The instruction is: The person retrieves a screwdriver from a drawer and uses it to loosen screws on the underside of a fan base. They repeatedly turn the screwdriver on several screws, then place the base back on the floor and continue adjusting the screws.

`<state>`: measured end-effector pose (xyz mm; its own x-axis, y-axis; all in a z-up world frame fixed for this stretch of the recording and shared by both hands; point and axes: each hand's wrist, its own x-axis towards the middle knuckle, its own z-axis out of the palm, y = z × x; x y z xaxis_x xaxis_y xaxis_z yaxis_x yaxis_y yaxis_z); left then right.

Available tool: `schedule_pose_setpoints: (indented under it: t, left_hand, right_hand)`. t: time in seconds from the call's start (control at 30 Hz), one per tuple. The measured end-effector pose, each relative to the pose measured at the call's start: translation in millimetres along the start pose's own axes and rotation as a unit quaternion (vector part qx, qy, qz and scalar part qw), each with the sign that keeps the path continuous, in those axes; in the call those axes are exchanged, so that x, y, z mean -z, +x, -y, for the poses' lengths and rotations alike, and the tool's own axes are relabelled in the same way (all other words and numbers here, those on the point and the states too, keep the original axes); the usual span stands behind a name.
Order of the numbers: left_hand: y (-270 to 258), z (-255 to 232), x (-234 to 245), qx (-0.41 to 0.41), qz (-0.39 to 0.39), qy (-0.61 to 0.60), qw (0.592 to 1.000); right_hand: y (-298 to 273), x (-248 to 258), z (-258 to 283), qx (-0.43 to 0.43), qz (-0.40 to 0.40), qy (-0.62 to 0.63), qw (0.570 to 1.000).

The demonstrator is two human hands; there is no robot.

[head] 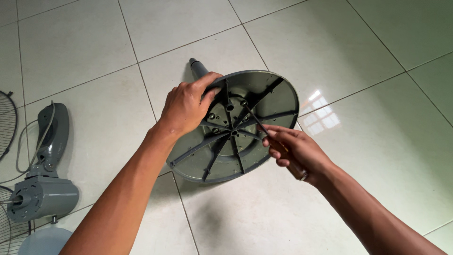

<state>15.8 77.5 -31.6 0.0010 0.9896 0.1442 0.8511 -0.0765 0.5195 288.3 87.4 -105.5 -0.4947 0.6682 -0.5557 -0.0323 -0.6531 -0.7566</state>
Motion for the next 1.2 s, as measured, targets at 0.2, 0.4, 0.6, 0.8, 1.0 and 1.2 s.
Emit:
schedule_pose_setpoints:
  t: [0.2, 0.4, 0.6, 0.8, 1.0, 1.2]
  left_hand:
    - [-2, 4, -1, -0.017, -0.011, -0.007, 1.0]
    - [-2, 13, -5, -0.032, -0.019, -0.006, 0.999]
    - [-1, 12, -3, -0.019, -0.004, -0.005, 1.0]
    - [0, 10, -2, -0.022, -0.001, 0.0, 1.0]
    - [-1, 10, -5, -0.039, -0.021, -0.005, 0.999]
    - [-5, 10, -2, -0.022, -0.009, -0.005, 1.0]
  right_hand:
    - [6, 1, -6, -0.086, 0.122, 0.314, 0.938]
    - [9, -8, 0, -0.104, 0.105, 0.246, 0.958]
    - [4, -26, 18, -0.079, -0.003, -0.036, 0.996]
    - [-9, -47, 26, 0.016, -0.068, -0.447, 0.892]
    - [-10, -42, 42, -0.129, -0.072, -0.117, 0.982]
    - [-10, -18, 22, -0.14, 0.123, 0.159, 0.97]
